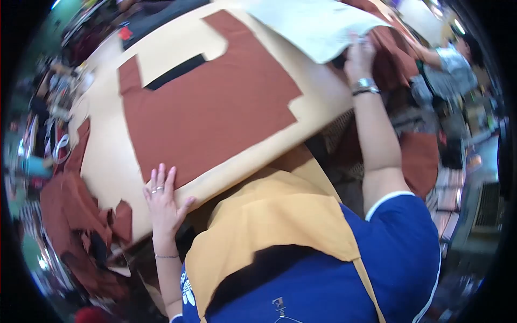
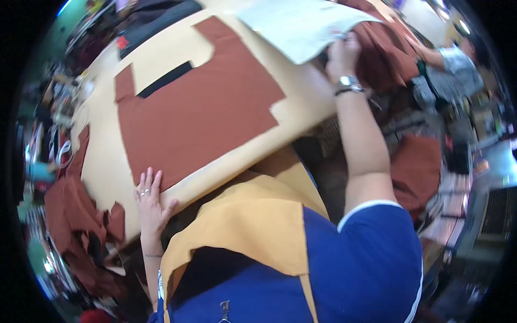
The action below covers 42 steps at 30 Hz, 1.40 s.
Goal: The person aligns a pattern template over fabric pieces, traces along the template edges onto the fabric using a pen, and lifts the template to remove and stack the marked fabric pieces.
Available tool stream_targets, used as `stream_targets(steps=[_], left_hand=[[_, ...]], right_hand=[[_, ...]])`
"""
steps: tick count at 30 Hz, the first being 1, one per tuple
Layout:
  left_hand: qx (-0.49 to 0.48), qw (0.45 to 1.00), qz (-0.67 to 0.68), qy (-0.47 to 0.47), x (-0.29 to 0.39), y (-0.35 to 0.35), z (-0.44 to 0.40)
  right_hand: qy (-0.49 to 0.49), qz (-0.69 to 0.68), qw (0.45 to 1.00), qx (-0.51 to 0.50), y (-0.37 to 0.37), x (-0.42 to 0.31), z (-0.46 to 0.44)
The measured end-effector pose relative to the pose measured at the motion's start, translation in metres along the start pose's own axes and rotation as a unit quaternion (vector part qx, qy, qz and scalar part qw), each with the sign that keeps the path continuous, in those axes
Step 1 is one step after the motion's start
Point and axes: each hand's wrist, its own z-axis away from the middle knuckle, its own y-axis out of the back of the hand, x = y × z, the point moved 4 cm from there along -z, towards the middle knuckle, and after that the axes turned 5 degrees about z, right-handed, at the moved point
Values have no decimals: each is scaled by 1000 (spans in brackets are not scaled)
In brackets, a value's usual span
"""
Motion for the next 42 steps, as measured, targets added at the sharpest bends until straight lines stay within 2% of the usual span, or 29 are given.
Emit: stream_targets(steps=[2,3,4,5,10,11,12,13,15,17,20,23,25,27,28,30,31,32,34,35,36,42], left_hand=[[2,1000,1,14,1,1,3],[0,1000,2,14,2,2,4],[7,1000,1,14,2,2,6],[12,1000,-1,11,2,3,7],[34,999,26,5,3,25,-3],[77,993,92,6,-2,32,-12],[111,966,232,-4,-12,33,-28],[145,919,367,-15,-23,34,-47],[177,788,588,39,-12,51,-83],[112,648,748,91,-4,54,-126],[20,516,856,8,-8,35,-151],[-80,356,928,-73,-8,11,-169],[70,539,839,-27,8,55,-134],[163,582,795,49,-30,47,-125],[182,544,813,99,-76,23,-127],[194,653,711,175,-86,33,-99],[199,702,651,208,-89,37,-88],[193,724,631,202,-93,31,-83],[177,764,592,189,-102,9,-77],[157,796,551,194,-106,2,-73],[153,800,545,200,-104,1,-71],[135,824,493,244,-95,10,-68]], right_hand=[[76,14,997,9,-21,-42,-24],[143,68,987,-4,-36,-77,-23],[194,185,963,14,-46,-112,-18],[250,183,950,-21,-46,-117,-53],[256,177,941,-132,-93,-183,-69],[240,159,944,-163,-103,-188,-68],[218,136,946,-196,-113,-191,-66],[186,110,948,-232,-123,-190,-62],[111,55,947,-295,-143,-183,-54],[26,1,937,-348,-161,-169,-41],[-71,-70,909,-406,-179,-150,-23],[-117,-120,880,-445,-177,-143,-3],[-129,-135,867,-461,-169,-139,11],[-105,-101,880,-452,-156,-130,23],[-72,-60,896,-435,-144,-119,32],[25,87,921,-379,-119,-86,47],[20,113,909,-400,-109,-59,56],[14,139,897,-419,-98,-32,68],[-104,121,896,-414,-78,16,90],[-117,167,890,-408,-69,35,94],[-129,213,881,-402,-63,45,99],[-85,304,873,-372,-53,62,106]])
